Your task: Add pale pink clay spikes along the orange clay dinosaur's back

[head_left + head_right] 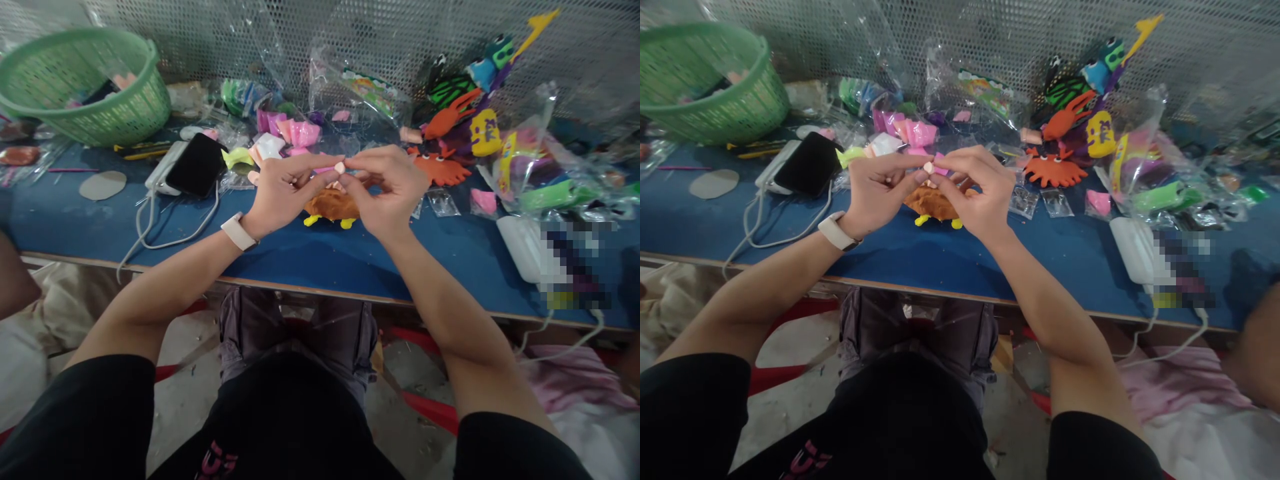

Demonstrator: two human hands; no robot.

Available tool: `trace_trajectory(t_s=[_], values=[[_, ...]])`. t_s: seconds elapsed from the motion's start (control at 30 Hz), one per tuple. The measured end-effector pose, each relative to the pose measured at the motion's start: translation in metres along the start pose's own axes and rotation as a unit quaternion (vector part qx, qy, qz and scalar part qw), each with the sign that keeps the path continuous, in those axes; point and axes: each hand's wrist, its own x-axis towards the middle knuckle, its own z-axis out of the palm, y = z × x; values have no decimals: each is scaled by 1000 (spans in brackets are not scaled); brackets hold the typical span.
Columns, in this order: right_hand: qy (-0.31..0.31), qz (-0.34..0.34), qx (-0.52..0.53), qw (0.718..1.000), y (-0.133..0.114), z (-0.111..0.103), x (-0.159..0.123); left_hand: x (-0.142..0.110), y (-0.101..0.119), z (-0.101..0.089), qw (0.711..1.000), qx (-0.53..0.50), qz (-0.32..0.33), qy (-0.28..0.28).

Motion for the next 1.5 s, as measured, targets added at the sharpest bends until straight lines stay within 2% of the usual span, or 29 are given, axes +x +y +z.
trace_trajectory(t_s=[0.57, 0.83, 0.97, 1.13, 1.5], values=[[-2, 4, -13, 1000, -6, -2, 2, 5, 3, -1, 999, -37, 26, 17], [-6, 31, -70, 997, -11, 0, 2, 2, 5, -1, 1000, 4, 13, 17], [-3, 38, -62, 997, -11, 2, 1, 1, 2, -2, 1000, 19, 2, 6], [-6, 29, -84, 996, -11, 1, 0, 0, -2, -2, 999, 29, 15, 11], [10, 22, -61, 998, -15, 3, 2, -2, 2, -1, 994, 84, 71, 14]])
